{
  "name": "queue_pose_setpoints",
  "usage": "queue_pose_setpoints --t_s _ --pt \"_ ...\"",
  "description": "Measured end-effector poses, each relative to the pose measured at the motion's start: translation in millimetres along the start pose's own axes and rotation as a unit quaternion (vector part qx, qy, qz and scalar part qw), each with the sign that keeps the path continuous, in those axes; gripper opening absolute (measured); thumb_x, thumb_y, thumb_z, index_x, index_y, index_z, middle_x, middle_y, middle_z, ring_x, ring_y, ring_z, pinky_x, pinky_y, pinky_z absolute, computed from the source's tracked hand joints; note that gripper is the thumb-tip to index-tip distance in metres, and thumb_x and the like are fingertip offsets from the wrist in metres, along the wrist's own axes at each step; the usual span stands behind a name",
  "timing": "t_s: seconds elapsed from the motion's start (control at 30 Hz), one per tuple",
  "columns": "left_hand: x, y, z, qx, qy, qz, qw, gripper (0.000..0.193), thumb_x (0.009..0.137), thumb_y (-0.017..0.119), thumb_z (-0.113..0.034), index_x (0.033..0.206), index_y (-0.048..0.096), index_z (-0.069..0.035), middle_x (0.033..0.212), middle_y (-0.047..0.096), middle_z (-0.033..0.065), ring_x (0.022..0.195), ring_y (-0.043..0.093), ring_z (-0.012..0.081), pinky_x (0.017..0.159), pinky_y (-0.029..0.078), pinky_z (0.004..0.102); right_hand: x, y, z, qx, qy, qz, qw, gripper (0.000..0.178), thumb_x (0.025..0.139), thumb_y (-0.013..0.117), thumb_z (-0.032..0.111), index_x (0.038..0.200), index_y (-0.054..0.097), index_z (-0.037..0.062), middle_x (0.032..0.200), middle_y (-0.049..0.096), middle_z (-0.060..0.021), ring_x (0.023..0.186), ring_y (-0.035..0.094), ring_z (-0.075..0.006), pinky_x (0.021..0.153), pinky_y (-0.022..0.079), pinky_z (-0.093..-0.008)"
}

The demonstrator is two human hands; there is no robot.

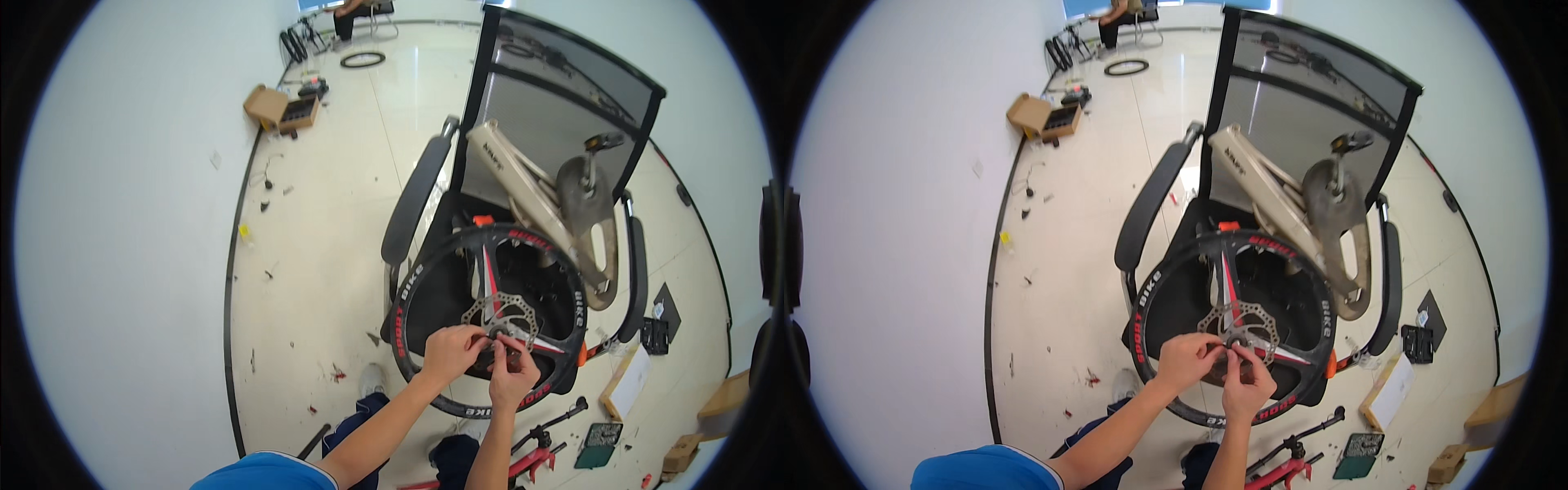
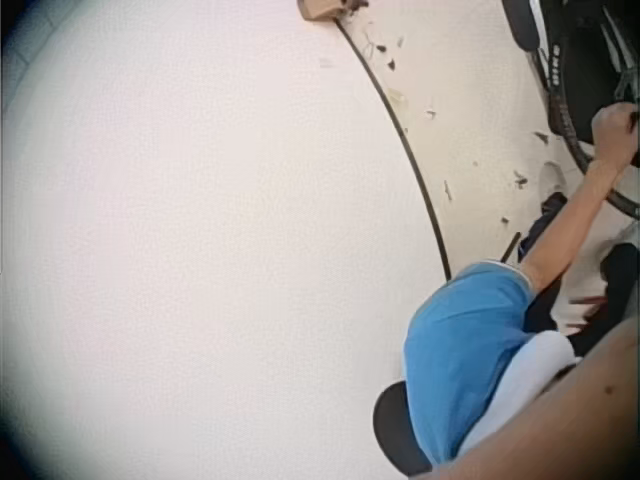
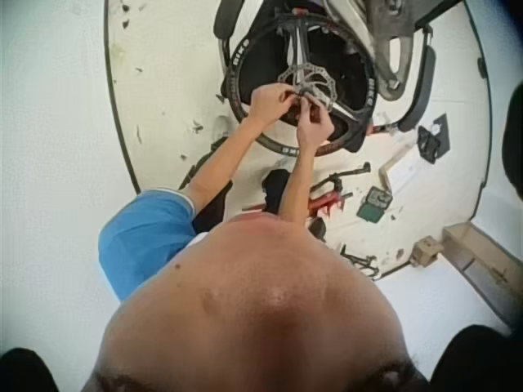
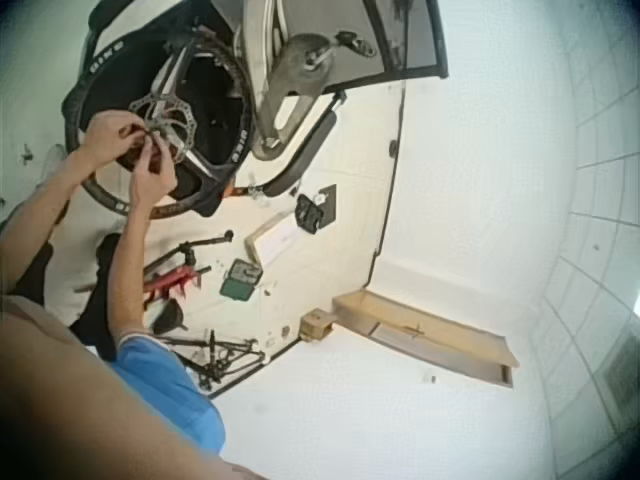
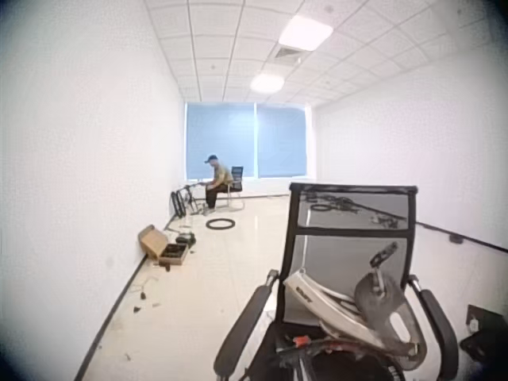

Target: The person uses an Allen key to tighten bolts on a bicycle wheel's disc brake rotor. They rotate the wheel and adjust the rotor while working in a workshop environment.

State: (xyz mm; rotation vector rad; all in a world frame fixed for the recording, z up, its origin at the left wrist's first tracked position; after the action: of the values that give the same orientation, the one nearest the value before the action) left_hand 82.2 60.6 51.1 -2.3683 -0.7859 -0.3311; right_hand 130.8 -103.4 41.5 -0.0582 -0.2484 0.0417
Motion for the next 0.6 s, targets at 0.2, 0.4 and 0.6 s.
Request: queue_pose_setpoints --t_s 0.2,0.4,0.6 --pt "-13 3 1 0.003 0.016 0.003 1.0 0.017 0.079 0.078 -0.014 0.096 0.079 -0.011 0.06 0.059 0.0038 0.057 0.059 0.0203 0.053 0.047 0.0333 -6 -4 -25 0.046 0.079 0.004 0.996 0.013 0.092 0.072 0.001 0.104 0.075 -0.0024 0.079 0.071 -0.0012 0.059 0.059 -0.0029 0.051 0.045 -0.018" --pt "-6 12 -5 0.006 0.008 0.005 1.0 0.011 0.081 0.077 -0.016 0.091 0.077 -0.01 0.066 0.063 0.0056 0.055 0.06 0.0216 0.053 0.048 0.0344 7 -25 -16 0.101 0.071 -0.015 0.992 0.011 0.094 0.071 0.003 0.103 0.073 -0.0031 0.088 0.073 -0.0037 0.065 0.062 -0.0055 0.051 0.05 -0.0208" --pt "-7 18 9 -0.014 -0.054 0.029 0.998 0.019 0.076 0.085 -0.018 0.09 0.076 -0.007 0.062 0.058 0.0052 0.052 0.055 0.0185 0.05 0.043 0.0324 11 -51 -14 0.072 0.092 -0.052 0.992 0.011 0.093 0.073 0.002 0.103 0.073 -0.0029 0.083 0.072 -0.003 0.058 0.059 -0.0041 0.05 0.045 -0.0189"
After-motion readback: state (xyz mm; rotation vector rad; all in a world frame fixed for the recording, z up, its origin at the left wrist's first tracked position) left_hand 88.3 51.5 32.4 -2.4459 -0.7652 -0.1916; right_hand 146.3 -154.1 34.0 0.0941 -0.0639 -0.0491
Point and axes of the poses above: each hand's wrist, its own x-axis towards the middle knuckle, its own y-axis out of the palm, z = x × y, the point moved 10 cm from there along x, towards the middle knuckle
